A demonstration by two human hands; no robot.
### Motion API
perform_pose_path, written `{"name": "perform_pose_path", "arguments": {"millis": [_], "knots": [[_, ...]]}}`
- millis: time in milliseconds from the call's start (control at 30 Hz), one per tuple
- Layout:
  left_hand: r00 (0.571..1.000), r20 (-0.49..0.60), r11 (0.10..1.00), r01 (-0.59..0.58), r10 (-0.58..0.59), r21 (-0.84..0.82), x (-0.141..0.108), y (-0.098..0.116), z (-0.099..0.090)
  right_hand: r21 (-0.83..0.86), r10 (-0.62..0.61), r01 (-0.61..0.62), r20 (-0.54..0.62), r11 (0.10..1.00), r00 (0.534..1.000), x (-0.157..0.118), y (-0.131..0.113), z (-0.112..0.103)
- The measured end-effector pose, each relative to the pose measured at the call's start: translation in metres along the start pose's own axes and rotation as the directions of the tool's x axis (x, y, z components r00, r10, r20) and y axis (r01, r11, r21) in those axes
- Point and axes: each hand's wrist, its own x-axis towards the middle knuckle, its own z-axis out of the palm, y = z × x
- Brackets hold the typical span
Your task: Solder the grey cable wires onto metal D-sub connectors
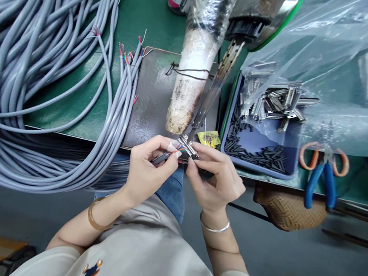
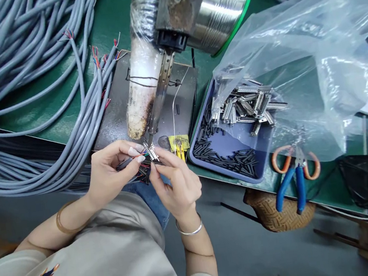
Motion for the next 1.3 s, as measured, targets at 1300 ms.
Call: {"name": "perform_pose_path", "arguments": {"millis": [1300], "knots": [[0.903, 0.408, 0.896, 0.290, -0.138, -0.338, -0.022, -0.004, -0.036, 0.092, 0.028, 0.004, -0.346, 0.996, 0.938, -0.005, -0.011, -0.013]]}}
